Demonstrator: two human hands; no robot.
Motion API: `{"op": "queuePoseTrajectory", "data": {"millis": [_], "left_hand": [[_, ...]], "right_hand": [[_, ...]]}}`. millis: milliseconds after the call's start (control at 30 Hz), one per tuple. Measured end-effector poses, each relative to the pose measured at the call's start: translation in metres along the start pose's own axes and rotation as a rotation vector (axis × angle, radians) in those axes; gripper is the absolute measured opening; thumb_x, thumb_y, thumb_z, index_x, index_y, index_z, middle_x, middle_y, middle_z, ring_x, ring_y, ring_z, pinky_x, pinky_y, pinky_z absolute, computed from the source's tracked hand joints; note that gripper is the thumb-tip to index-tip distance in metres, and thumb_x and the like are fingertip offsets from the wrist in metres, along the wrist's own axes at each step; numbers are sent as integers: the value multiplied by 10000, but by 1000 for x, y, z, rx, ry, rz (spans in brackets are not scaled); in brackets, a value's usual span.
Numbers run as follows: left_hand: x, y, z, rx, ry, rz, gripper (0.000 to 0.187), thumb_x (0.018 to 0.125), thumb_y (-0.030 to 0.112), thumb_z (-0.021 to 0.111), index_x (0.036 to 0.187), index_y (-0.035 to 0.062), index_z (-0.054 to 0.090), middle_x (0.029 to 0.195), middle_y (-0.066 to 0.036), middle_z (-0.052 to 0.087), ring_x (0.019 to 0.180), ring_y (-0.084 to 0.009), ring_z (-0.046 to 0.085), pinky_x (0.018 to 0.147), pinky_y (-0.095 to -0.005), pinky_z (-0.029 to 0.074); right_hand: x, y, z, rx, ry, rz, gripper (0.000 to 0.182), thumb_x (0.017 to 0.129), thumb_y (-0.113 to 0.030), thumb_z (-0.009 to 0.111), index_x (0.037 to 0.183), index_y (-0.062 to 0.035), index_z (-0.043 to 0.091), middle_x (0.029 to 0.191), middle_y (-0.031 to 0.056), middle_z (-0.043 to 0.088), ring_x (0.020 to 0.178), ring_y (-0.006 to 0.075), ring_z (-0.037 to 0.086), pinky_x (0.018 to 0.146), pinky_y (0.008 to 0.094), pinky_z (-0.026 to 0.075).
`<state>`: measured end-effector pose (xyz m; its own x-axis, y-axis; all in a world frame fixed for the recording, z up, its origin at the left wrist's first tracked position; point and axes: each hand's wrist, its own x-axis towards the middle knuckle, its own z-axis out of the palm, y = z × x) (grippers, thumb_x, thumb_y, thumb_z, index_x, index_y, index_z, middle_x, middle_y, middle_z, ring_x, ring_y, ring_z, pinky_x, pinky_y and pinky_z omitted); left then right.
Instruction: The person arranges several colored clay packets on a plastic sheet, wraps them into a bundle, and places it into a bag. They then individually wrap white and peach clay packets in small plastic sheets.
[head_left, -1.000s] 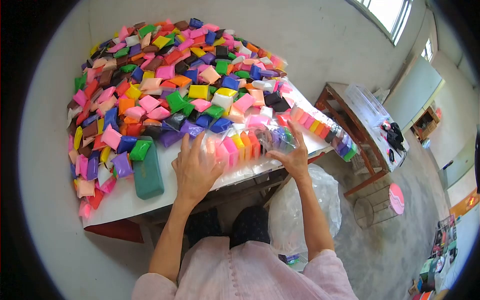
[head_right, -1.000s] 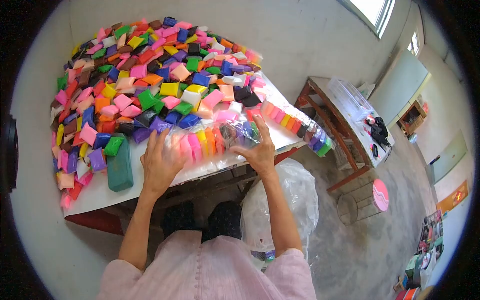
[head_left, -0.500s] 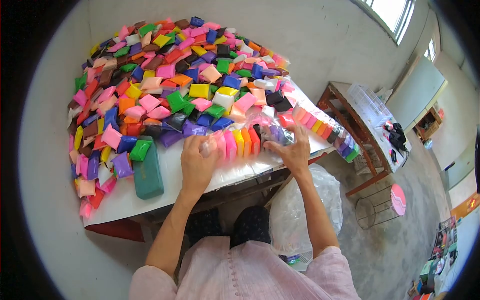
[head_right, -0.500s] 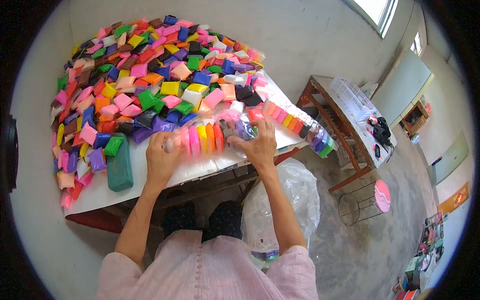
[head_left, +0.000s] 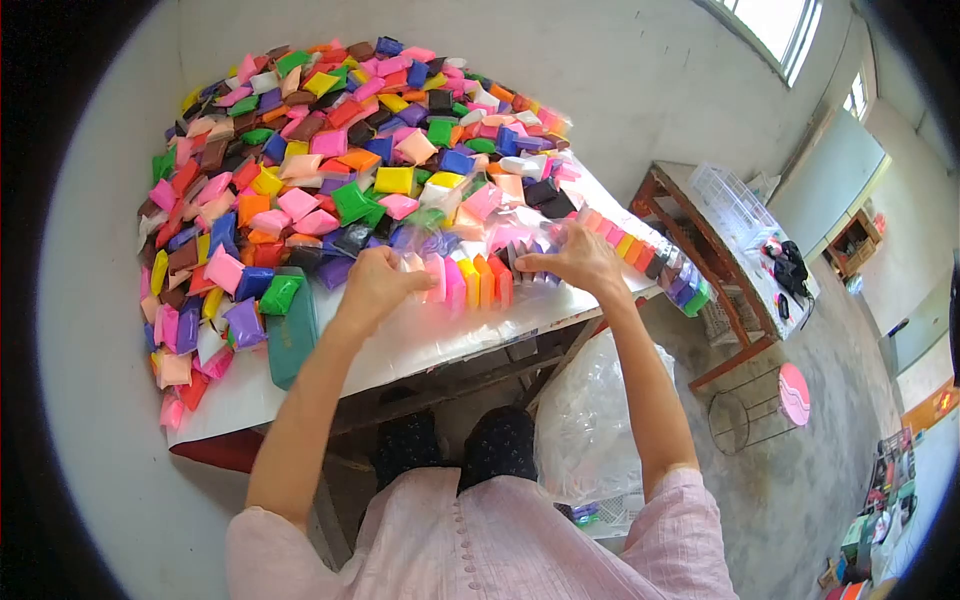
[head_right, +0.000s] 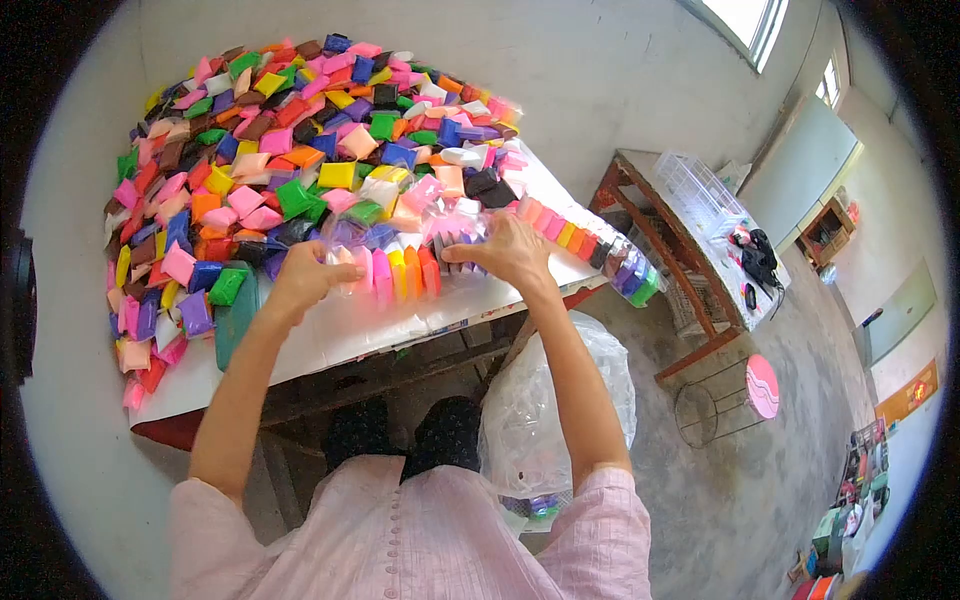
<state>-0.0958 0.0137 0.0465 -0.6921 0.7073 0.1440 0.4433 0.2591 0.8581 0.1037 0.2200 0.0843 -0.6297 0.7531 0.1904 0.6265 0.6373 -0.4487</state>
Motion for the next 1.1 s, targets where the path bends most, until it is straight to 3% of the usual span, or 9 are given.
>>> {"op": "queuePoseTrajectory", "data": {"millis": [133,233,500,600,667,800,967,1067,1100], "left_hand": [[22,25,-26,-87,-356,-382,324,715,314,836,670,114,585,532,32,418,423,-60,326,398,-248,185],[36,28,-33,-100,-460,-494,325,728,319,829,656,130,575,527,36,423,410,-46,303,395,-231,149],[53,22,-56,-194,-670,-709,336,788,400,797,736,151,576,555,36,507,404,-13,310,388,-190,166],[59,13,-60,-184,-764,-765,380,728,460,836,776,178,587,600,43,491,432,-15,326,399,-181,173],[53,6,-59,-139,-715,-725,391,741,486,816,816,159,615,615,32,521,437,-23,359,387,-174,200],[31,4,-60,-80,-623,-547,498,764,563,762,866,86,664,660,-15,592,441,-72,431,373,-193,302],[19,10,-54,244,-425,-307,624,817,631,661,818,7,668,709,-89,637,463,-144,518,411,-287,414],[8,12,-53,274,-347,-224,630,849,636,623,801,10,663,701,-95,620,543,-184,580,469,-321,457],[2,17,-54,277,-320,-216,626,859,636,614,802,14,663,693,-92,611,581,-198,604,493,-329,471]], "right_hand": [[31,-10,-16,-93,-306,70,855,492,-685,827,929,43,726,929,182,720,864,272,700,720,400,539],[40,-15,-21,-44,-405,87,796,497,-731,800,753,12,672,708,105,627,696,200,633,606,321,492],[62,-21,-15,-161,-557,140,760,539,-745,777,794,-32,712,739,88,675,611,195,660,571,278,524],[73,-25,-15,-235,-634,202,805,522,-767,775,850,-35,718,789,97,694,662,198,686,578,272,534],[77,-26,-15,-279,-683,235,907,470,-793,790,959,-32,723,865,99,713,727,205,705,572,269,534],[85,-2,-6,-150,-739,187,924,475,-833,753,946,-38,728,848,93,709,713,183,693,590,270,538],[84,1,-4,-148,-721,150,947,493,-880,695,912,-32,725,820,102,698,704,174,677,621,262,541],[72,-4,-11,-200,-656,146,827,586,-868,646,812,-74,692,636,7,496,606,127,579,565,221,521],[71,-4,-11,-205,-648,132,860,581,-880,635,843,-64,695,667,21,521,620,135,589,574,228,527]]}}
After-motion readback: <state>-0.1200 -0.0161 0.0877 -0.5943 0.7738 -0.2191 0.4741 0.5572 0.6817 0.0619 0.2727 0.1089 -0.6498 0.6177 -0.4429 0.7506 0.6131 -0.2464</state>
